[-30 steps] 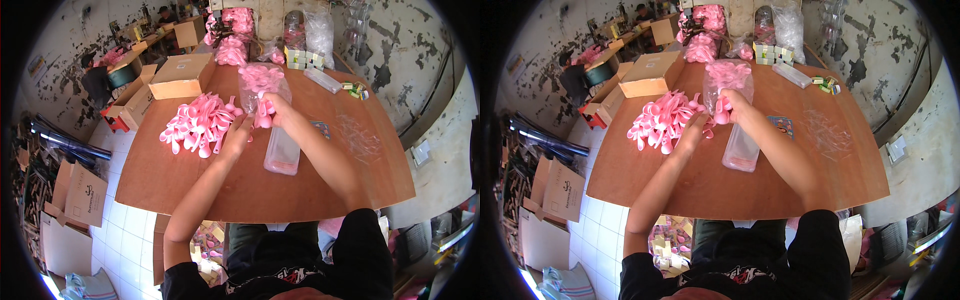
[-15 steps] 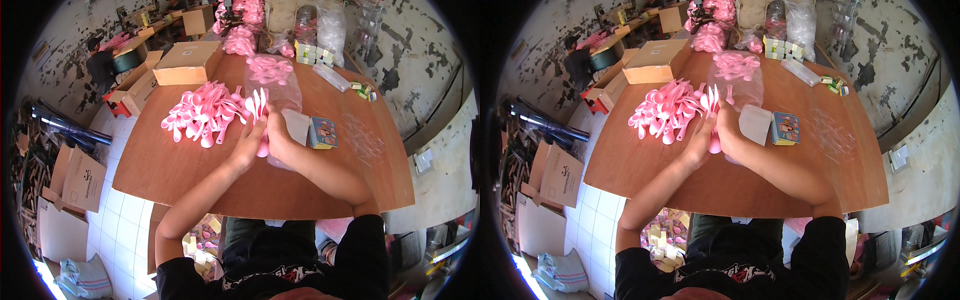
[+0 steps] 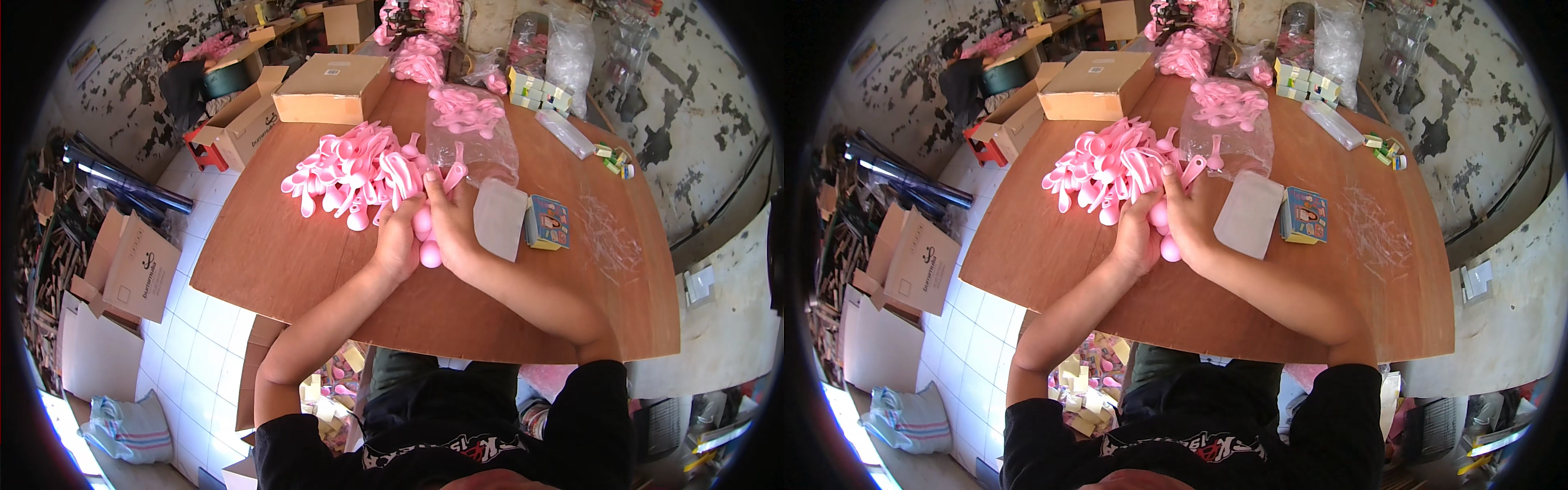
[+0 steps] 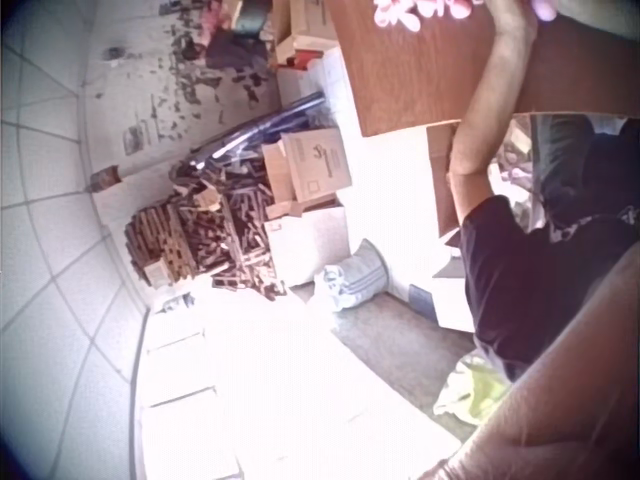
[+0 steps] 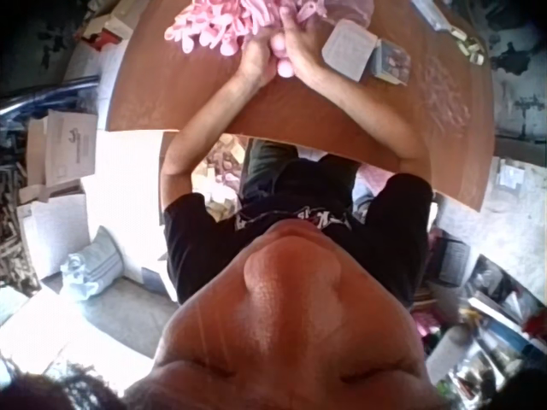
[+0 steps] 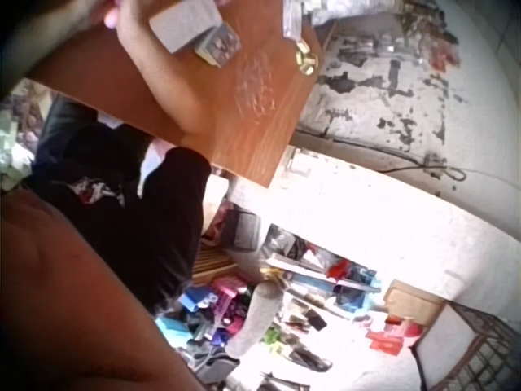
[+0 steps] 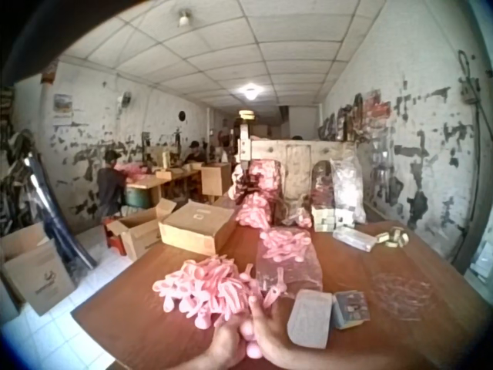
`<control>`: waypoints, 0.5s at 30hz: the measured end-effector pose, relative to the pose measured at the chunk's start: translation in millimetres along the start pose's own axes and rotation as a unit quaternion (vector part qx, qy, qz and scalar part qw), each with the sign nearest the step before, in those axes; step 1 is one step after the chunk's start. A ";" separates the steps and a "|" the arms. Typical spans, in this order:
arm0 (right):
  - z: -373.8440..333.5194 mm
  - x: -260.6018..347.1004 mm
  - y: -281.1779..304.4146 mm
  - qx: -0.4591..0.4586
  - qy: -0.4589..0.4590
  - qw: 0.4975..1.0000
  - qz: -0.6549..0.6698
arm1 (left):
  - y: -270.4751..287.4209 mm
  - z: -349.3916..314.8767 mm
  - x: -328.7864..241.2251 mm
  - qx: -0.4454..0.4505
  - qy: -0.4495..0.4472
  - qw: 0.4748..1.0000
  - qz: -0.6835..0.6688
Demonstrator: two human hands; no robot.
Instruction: The person unpacks pink plastic spoons from a sealed bag and places them into a clear plastic container. The person repeatedly picks up spoons from the table and arranges them inside the container.
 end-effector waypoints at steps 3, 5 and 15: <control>1.7 -3.6 -3.0 0.010 0.024 0.998 0.049 | -2.6 -3.1 -0.4 -0.026 -0.033 0.999 -0.026; 0.7 -2.1 -5.8 0.025 0.022 0.997 0.074 | -4.1 -3.8 -3.2 -0.009 -0.071 0.996 -0.046; 13.3 16.1 4.4 -0.086 0.168 0.980 -0.065 | 1.6 4.2 -15.4 -0.050 -0.156 0.986 0.014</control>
Point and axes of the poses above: each hand's wrist, its own z-axis towards the middle knuckle, its own y-axis out of the back of the hand, x = y × z, the point moved 2 cm from there along z, towards the middle knuckle, and after that the axes turned 15 degrees about -x, right-handed, at the moved point
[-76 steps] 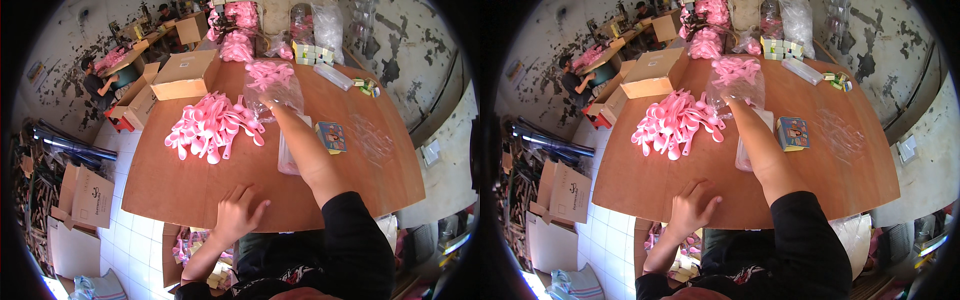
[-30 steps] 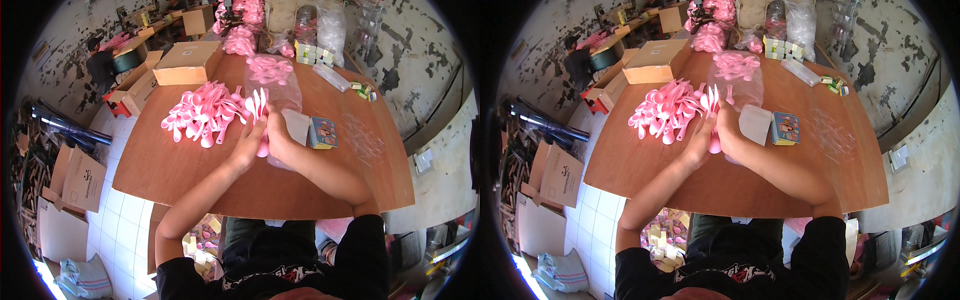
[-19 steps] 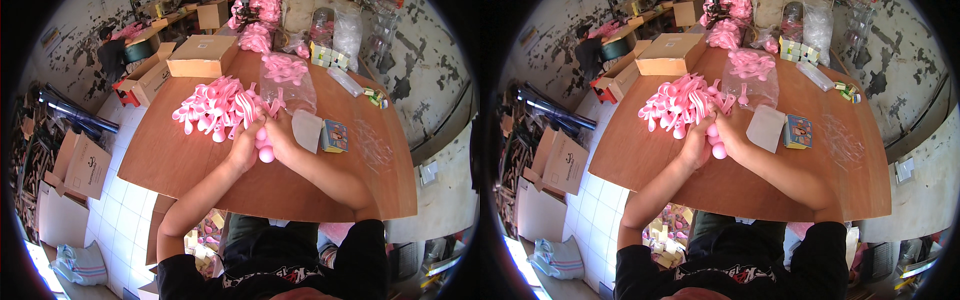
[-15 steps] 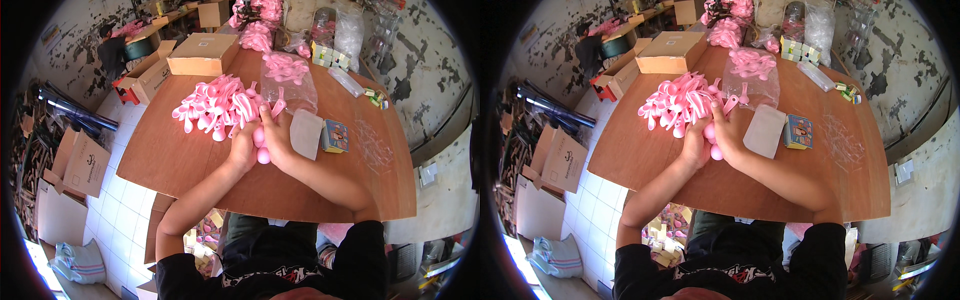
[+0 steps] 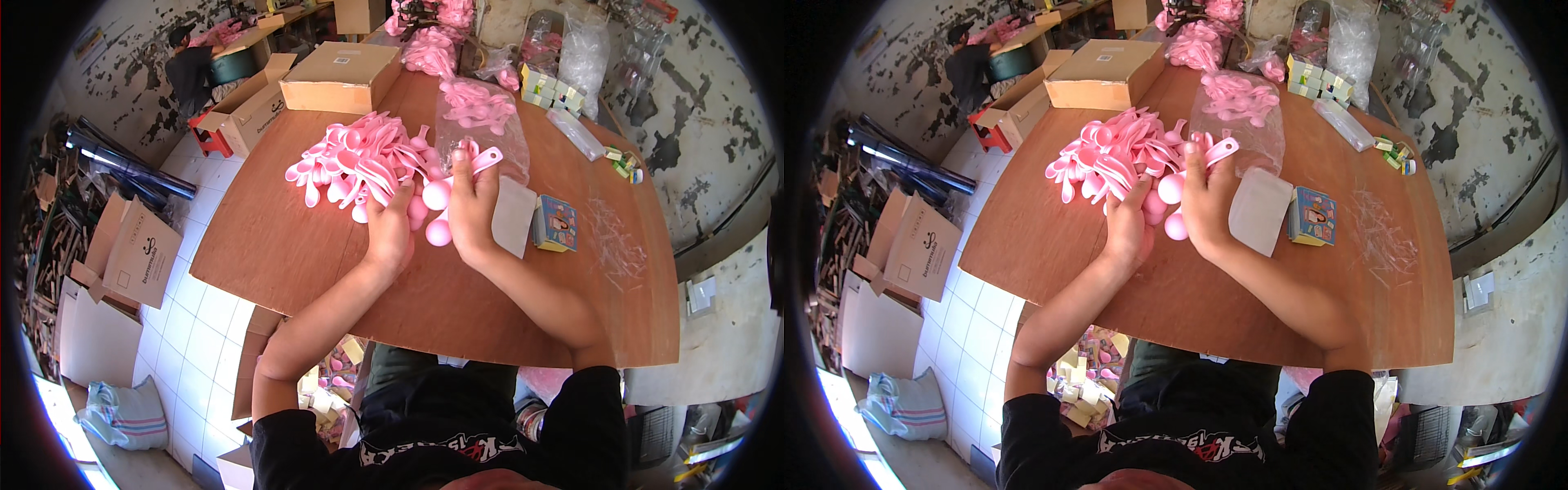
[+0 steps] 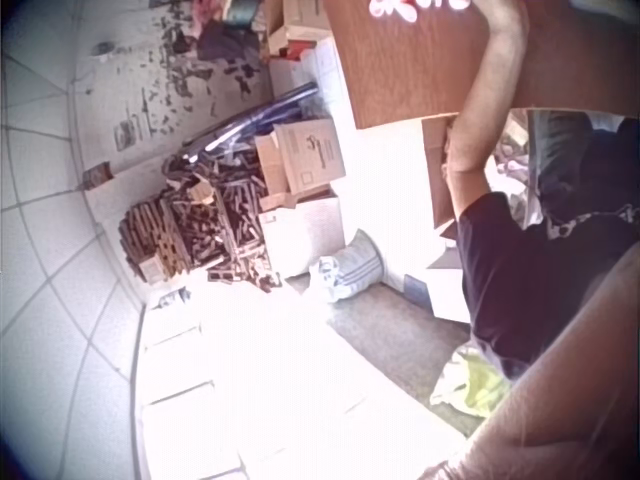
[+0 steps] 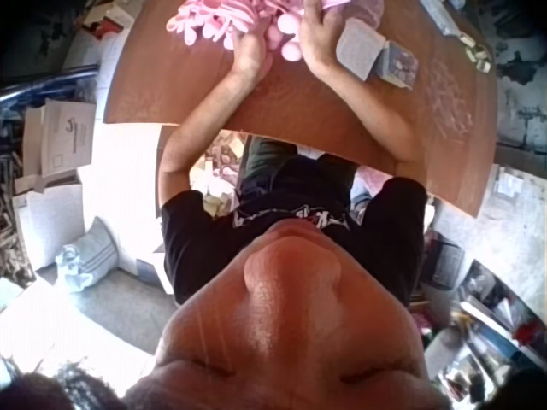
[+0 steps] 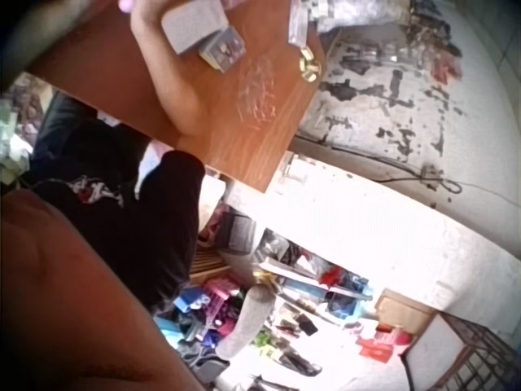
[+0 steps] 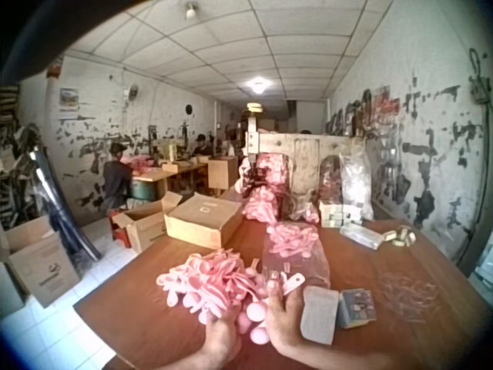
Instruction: The person unpacks pink plastic spoons from a sealed bag and places them into a clear plastic container. The person repeatedly picks up spoons from the table and arranges them inside the container.
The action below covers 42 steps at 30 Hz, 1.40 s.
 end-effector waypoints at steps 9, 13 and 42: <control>34.2 -0.9 6.6 0.090 -0.160 0.983 -0.028 | 12.8 9.2 -3.3 0.087 -0.049 0.988 0.114; 30.6 9.8 4.1 0.138 -0.064 0.988 0.017 | -0.2 1.1 -15.6 0.137 -0.123 0.975 0.122; 76.6 -7.1 36.5 0.225 -0.435 0.863 0.125 | -11.0 187.1 -69.8 0.007 -0.172 0.427 0.888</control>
Point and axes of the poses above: each hand's wrist, its own z-axis towards the middle knuckle, its own y-axis out of the back of the hand, x = y × z, the point moved 2 cm from there along z, towards the middle knuckle, and after that the axes turned 15 degrees about -x, right-handed, at the moved point
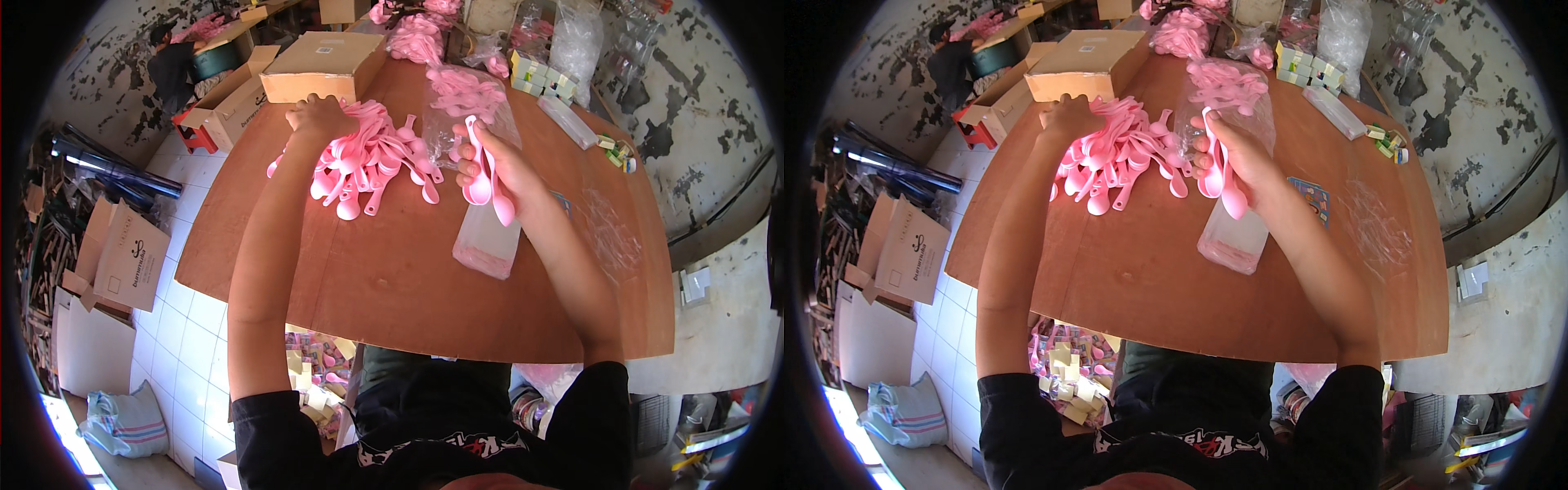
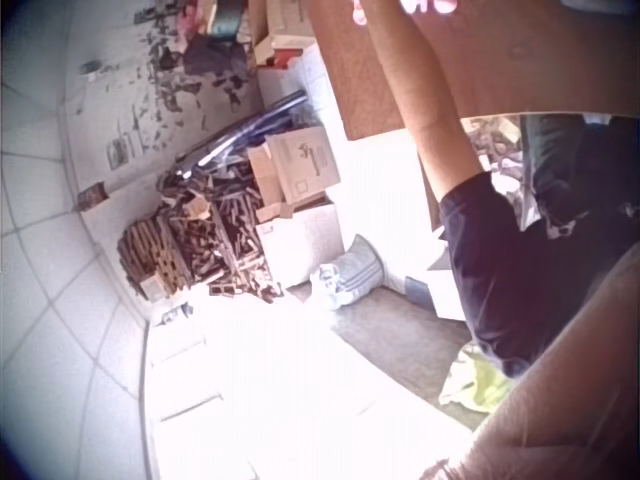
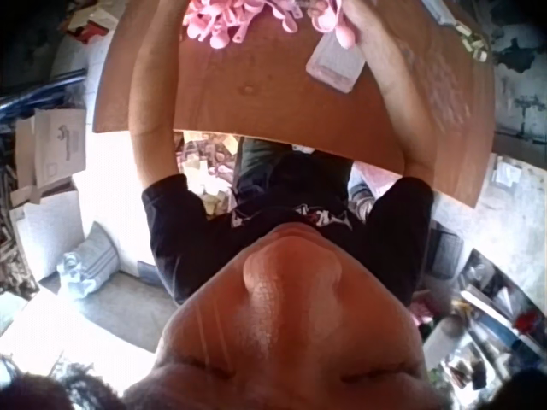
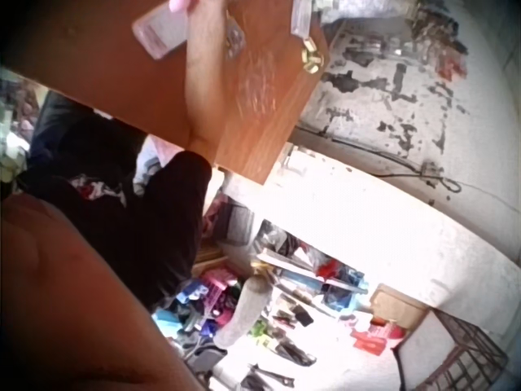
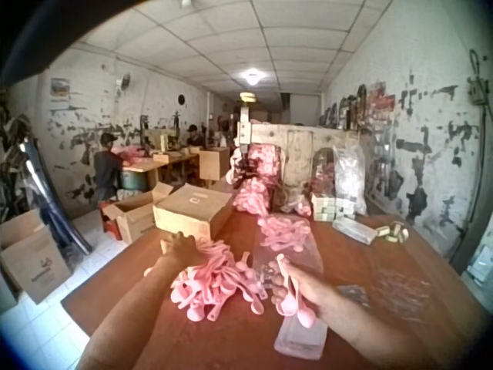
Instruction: The person unpacks pink plastic spoons from a sealed bag and places them into a clear plastic container. The person repeatedly picks up spoons from the table and arranges them inside the container.
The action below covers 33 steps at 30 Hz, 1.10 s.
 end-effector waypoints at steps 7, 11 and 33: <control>-1.8 -10.7 -9.9 -0.020 0.006 0.998 0.053 | 13.8 -21.4 6.2 -0.179 -0.057 0.978 -0.091; -23.3 -18.3 -28.1 -0.145 0.086 0.985 -0.047 | 43.6 -127.1 -53.3 -0.103 -0.105 0.789 -0.596; 39.2 -21.8 21.4 -0.133 0.302 0.528 -0.782 | -8.7 -257.0 -24.7 0.199 0.344 0.285 -0.872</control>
Point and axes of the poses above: each hand's wrist, its own z-axis towards the middle knuckle, its own y-axis out of the back of the hand, x = y × z, the point moved 2 cm from there along z, towards the middle knuckle, and after that the axes turned 15 degrees about -x, right-handed, at the moved point
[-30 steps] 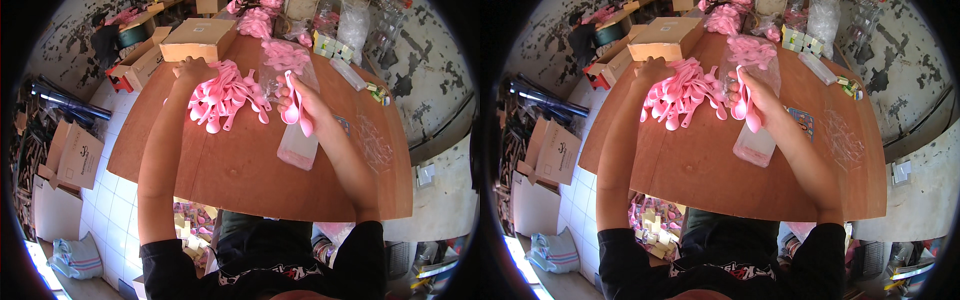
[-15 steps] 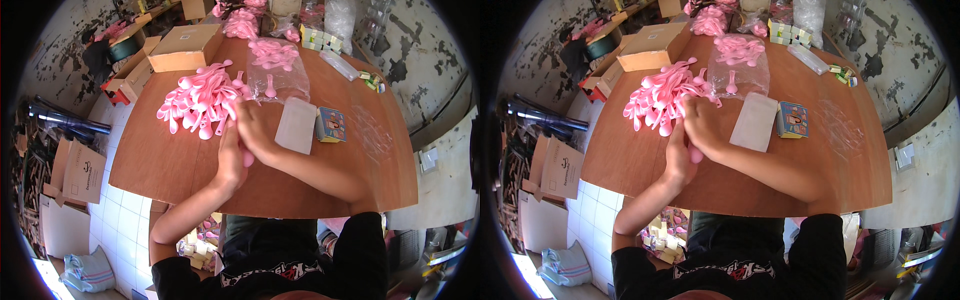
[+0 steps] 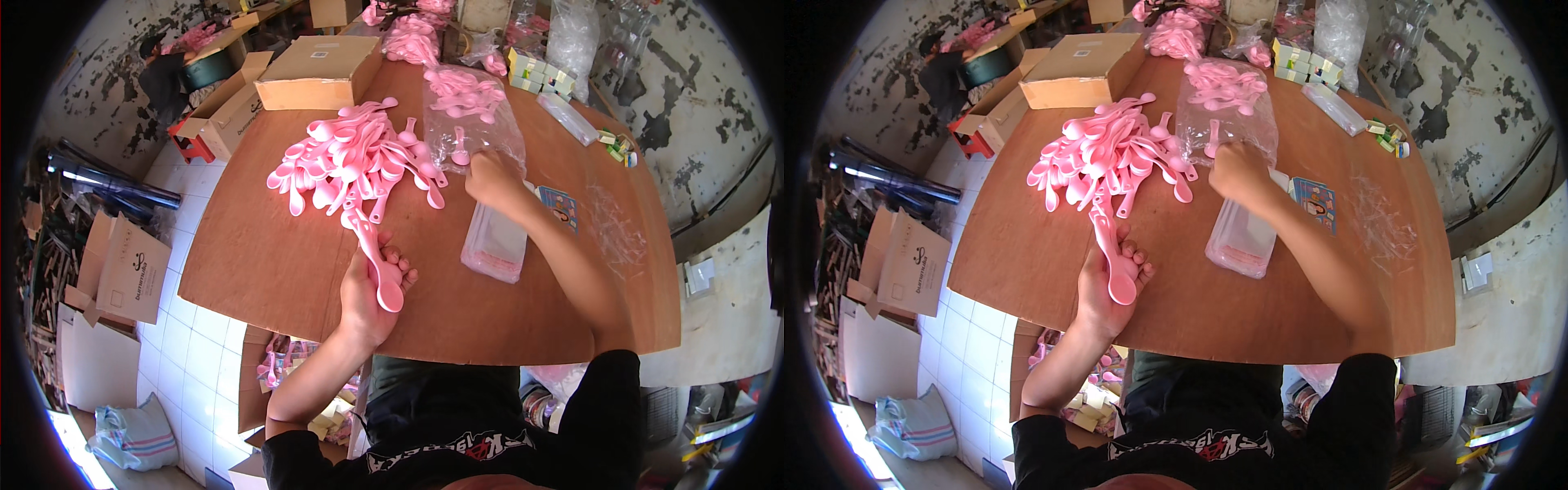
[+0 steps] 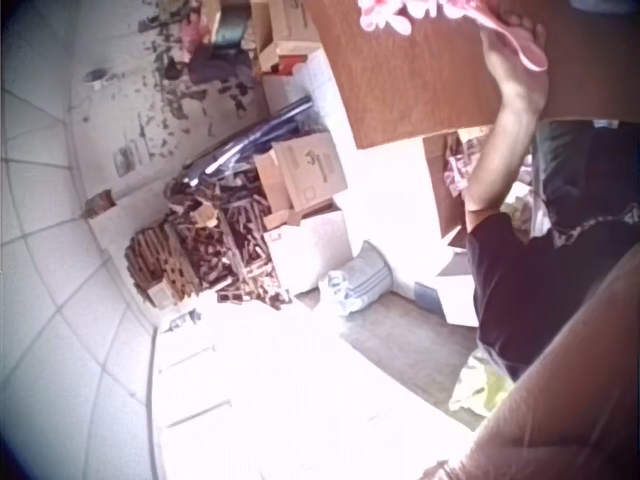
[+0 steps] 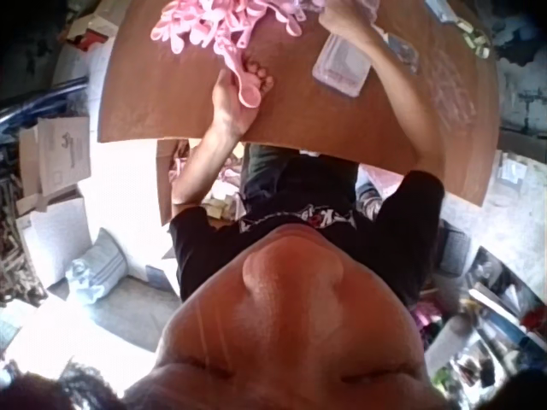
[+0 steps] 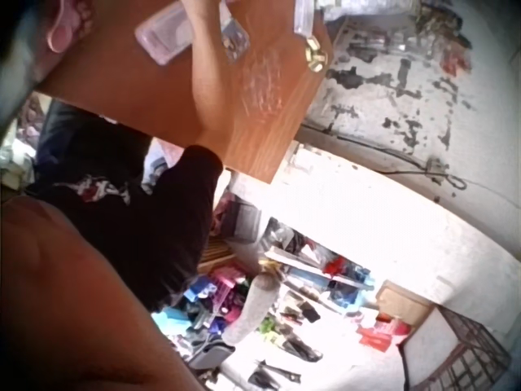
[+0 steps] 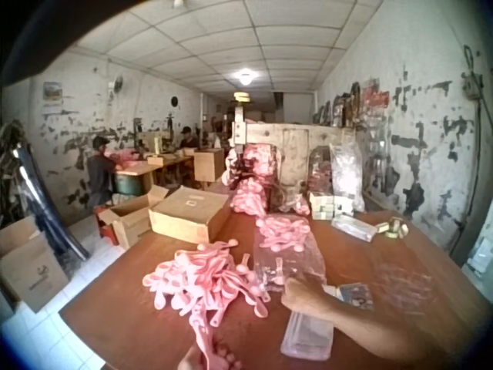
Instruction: The person unpacks pink plastic spoons from a sealed bag and places them into a clear plastic container. The person repeatedly picks up spoons from the table and arranges them inside the container.
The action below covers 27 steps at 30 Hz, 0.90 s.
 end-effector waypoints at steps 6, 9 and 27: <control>91.8 -40.2 -49.2 0.000 -0.108 0.993 0.044 | 2.2 0.4 3.0 0.028 0.001 1.000 -0.012; 117.5 -48.1 -60.7 -0.013 -0.129 0.990 0.046 | 3.4 1.1 3.1 0.026 0.022 0.998 -0.054; 91.3 -43.6 -55.7 0.002 -0.127 0.990 0.060 | 10.2 3.6 3.8 -0.007 -0.056 0.997 0.050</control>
Point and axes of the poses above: each hand's wrist, its own z-axis towards the middle knuckle, its own y-axis out of the back of the hand, x = y × z, the point moved 2 cm from there along z, towards the middle knuckle, and after that the axes turned 15 degrees about -x, right-handed, at the moved point
